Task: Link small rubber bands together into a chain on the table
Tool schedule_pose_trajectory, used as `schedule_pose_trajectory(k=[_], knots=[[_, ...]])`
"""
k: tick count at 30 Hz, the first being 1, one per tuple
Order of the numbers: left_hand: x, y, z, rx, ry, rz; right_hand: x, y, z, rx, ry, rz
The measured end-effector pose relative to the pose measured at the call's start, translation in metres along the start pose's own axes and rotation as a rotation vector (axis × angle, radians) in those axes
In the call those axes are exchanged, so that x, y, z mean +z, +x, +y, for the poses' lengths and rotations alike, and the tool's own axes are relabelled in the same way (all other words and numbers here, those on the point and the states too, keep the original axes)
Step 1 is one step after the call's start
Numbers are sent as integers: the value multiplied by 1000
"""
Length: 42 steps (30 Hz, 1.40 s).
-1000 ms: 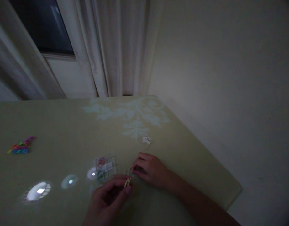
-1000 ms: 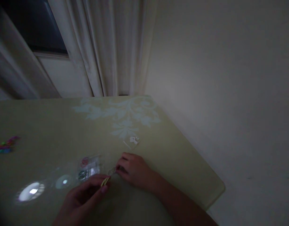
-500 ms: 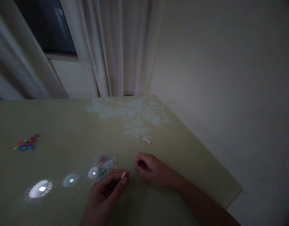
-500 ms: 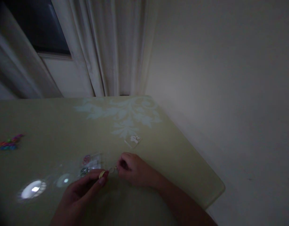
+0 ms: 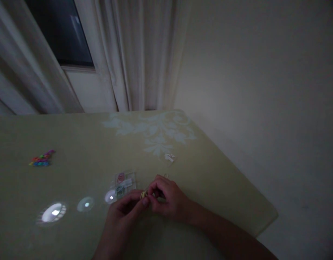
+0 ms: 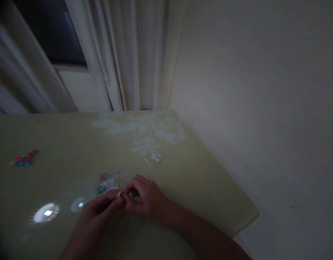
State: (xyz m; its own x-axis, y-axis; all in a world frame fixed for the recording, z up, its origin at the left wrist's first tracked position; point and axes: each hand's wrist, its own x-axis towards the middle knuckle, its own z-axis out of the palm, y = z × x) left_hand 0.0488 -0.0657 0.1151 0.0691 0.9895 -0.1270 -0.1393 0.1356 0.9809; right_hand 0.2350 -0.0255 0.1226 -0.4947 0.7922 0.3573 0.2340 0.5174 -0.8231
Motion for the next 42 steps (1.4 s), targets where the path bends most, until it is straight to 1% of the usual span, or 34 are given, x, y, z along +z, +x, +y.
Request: schedule_pose_trajectory(k=[2,5,8,10,12,13,14,15,16,18,20,22,25,29,33,42], knots=[[0,1,-2,-18,-16,-9,-1,-1,3,-87,-28,13],[2,3,-7,-12,-33,-2,-4,-1,7,-188,-85,5],[2,4,-5,32,-17,14,-8,-1,7,-211,-124,-29],[-1,7,4,76,66,-3,-11,-1,6,-198,-116,-8],[-11,16,18,137,267,-53,-12,2,8,-154,-109,72],[-17,23,26,196,429,-65,-13,4,9,-121,-114,122],[-24,32,34,258,657,-76,-14,6,12,-84,-129,173],[-32,41,42,287,925,-101,-16,9,16,-49,-150,218],[-39,51,48,284,1036,-94,-17,12,20,-23,-174,251],[-51,68,56,273,1183,-75,-21,17,30,22,-214,280],[-56,81,59,264,1328,-78,-24,20,39,67,-210,284],[-56,87,59,252,1460,-93,-26,22,46,98,-181,290],[-51,88,61,233,1625,-131,-29,24,50,119,-153,311],[-46,88,70,236,1752,-170,-34,27,51,115,-167,333],[-44,93,74,229,1788,-193,-35,28,53,98,-183,337],[-46,107,65,200,1776,-304,-33,27,53,73,-207,324]])
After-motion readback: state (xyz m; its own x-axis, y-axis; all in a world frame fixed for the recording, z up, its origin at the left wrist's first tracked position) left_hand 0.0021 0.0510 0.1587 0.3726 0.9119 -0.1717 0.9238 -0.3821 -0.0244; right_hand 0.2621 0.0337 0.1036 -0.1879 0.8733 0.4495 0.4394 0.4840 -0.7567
